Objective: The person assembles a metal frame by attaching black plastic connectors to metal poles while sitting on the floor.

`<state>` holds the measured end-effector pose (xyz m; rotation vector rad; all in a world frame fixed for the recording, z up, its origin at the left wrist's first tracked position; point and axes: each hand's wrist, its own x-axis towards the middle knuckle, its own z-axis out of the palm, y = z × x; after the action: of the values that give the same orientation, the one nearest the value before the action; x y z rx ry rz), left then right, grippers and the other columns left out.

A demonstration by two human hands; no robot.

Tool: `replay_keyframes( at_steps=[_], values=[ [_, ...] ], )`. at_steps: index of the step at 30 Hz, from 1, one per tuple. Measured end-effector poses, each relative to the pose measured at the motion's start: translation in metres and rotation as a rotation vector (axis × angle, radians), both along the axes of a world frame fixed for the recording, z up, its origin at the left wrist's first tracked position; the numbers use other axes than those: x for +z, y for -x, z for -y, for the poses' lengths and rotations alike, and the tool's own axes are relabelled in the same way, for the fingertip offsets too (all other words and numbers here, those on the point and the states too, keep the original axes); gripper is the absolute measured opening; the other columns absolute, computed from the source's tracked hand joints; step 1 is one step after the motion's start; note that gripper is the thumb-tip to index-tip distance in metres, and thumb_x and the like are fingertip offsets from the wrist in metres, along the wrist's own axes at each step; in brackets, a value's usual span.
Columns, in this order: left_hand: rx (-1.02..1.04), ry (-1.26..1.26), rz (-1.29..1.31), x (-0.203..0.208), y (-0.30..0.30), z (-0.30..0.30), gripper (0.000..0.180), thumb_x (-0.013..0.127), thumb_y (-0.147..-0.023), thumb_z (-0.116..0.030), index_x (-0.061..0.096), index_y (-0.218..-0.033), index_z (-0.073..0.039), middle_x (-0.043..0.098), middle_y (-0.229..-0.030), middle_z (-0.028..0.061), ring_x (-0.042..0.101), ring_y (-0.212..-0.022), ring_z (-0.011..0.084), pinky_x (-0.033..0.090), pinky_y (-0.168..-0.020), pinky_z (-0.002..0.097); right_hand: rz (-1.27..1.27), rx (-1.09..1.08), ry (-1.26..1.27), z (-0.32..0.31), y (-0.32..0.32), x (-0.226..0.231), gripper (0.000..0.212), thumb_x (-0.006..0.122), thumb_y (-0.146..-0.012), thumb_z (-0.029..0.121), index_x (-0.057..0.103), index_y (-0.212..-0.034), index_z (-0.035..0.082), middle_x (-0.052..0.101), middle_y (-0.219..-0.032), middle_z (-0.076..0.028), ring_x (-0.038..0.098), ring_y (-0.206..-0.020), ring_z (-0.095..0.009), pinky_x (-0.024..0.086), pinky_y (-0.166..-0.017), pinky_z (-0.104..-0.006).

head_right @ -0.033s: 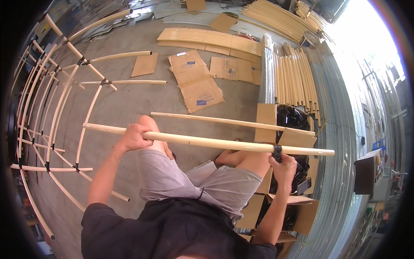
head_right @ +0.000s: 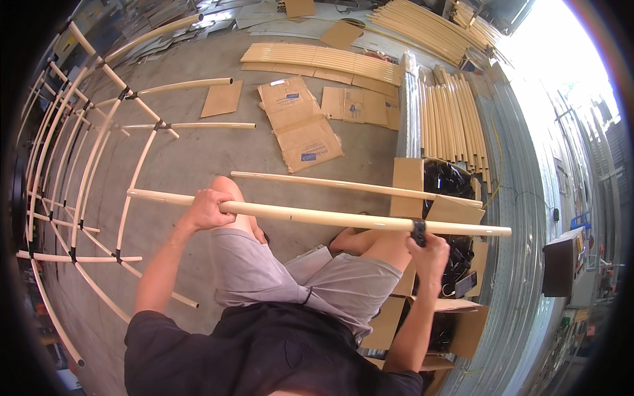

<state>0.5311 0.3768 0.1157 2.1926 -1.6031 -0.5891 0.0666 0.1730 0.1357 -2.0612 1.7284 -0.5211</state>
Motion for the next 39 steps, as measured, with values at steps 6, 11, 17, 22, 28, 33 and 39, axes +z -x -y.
replay_keyframes(
  at_steps=[6, 11, 17, 22, 28, 33, 39],
  values=[
    [0.006, -0.015, -0.054, -0.017, -0.007, -0.026, 0.025, 0.074, -0.066, -0.025, 0.078, -0.088, -0.013, 0.070, -0.069, 0.0121, 0.068, -0.066, 0.0316, 0.056, -0.067, 0.0410, -0.018, 0.085, 0.074, -0.022, -0.058, -0.054, 0.036, 0.079, -0.069, 0.030, 0.073, -0.083, -0.002, 0.067, -0.074, -0.022, 0.069, -0.070, -0.038, 0.053, -0.066, -0.0439],
    [-0.013, 0.004, -0.117, -0.036, -0.015, -0.036, 0.039, 0.076, -0.067, -0.025, 0.076, -0.104, -0.013, 0.074, -0.095, 0.0115, 0.070, -0.088, 0.0329, 0.056, -0.082, 0.0432, 0.059, 0.097, -0.032, -0.040, -0.063, -0.067, 0.032, 0.079, -0.073, 0.028, 0.070, -0.077, -0.003, 0.065, -0.065, -0.020, 0.066, -0.059, -0.028, 0.050, -0.059, -0.0402],
    [-0.208, 0.198, 0.374, -0.035, -0.016, -0.029, 0.022, 0.074, -0.066, -0.015, 0.076, -0.087, -0.009, 0.066, -0.109, 0.0059, 0.055, -0.117, 0.0254, 0.035, -0.111, 0.0423, 0.198, 0.095, 0.052, -0.054, -0.082, -0.057, 0.023, 0.070, -0.075, 0.018, 0.068, -0.073, -0.005, 0.063, -0.058, -0.020, 0.067, -0.054, -0.024, 0.048, -0.055, -0.0396],
    [-0.156, 0.176, 0.387, -0.043, -0.021, -0.036, 0.021, 0.072, -0.067, -0.009, 0.076, -0.088, -0.008, 0.066, -0.110, 0.0070, 0.055, -0.118, 0.0249, 0.035, -0.111, 0.0412, 0.119, 0.199, 0.159, -0.079, -0.099, -0.010, 0.024, 0.069, -0.075, 0.017, 0.068, -0.071, -0.006, 0.063, -0.056, -0.018, 0.067, -0.054, -0.029, 0.051, -0.057, -0.0416],
    [-0.164, 0.047, 0.517, -0.060, -0.019, -0.021, 0.022, 0.069, -0.071, -0.010, 0.071, -0.093, -0.010, 0.066, -0.101, 0.0071, 0.059, -0.109, 0.0272, 0.042, -0.097, 0.0430, 0.111, 0.181, 0.133, -0.069, -0.091, -0.056, 0.024, 0.070, -0.074, 0.019, 0.068, -0.069, -0.005, 0.063, -0.055, -0.017, 0.066, -0.054, -0.033, 0.053, -0.060, -0.0434],
    [-0.459, 0.130, 0.061, -0.040, 0.125, 0.068, 0.039, 0.074, -0.076, -0.028, 0.059, -0.105, -0.007, 0.064, -0.106, 0.0135, 0.061, -0.104, 0.0332, 0.043, -0.091, 0.0460, 0.103, 0.123, -0.039, -0.076, -0.095, -0.067, 0.027, 0.071, -0.074, 0.021, 0.068, -0.071, -0.006, 0.064, -0.064, -0.024, 0.065, -0.065, -0.043, 0.051, -0.064, -0.0495],
    [-0.417, 0.096, -0.017, -0.102, 0.203, 0.100, 0.031, 0.076, -0.077, -0.027, 0.060, -0.095, -0.007, 0.070, -0.080, 0.0159, 0.069, -0.078, 0.0401, 0.052, -0.071, 0.0497, -0.036, 0.132, 0.090, -0.096, -0.103, -0.066, 0.030, 0.074, -0.074, 0.025, 0.070, -0.076, -0.005, 0.067, -0.072, -0.025, 0.066, -0.071, -0.044, 0.051, -0.070, -0.0523]
  ],
)
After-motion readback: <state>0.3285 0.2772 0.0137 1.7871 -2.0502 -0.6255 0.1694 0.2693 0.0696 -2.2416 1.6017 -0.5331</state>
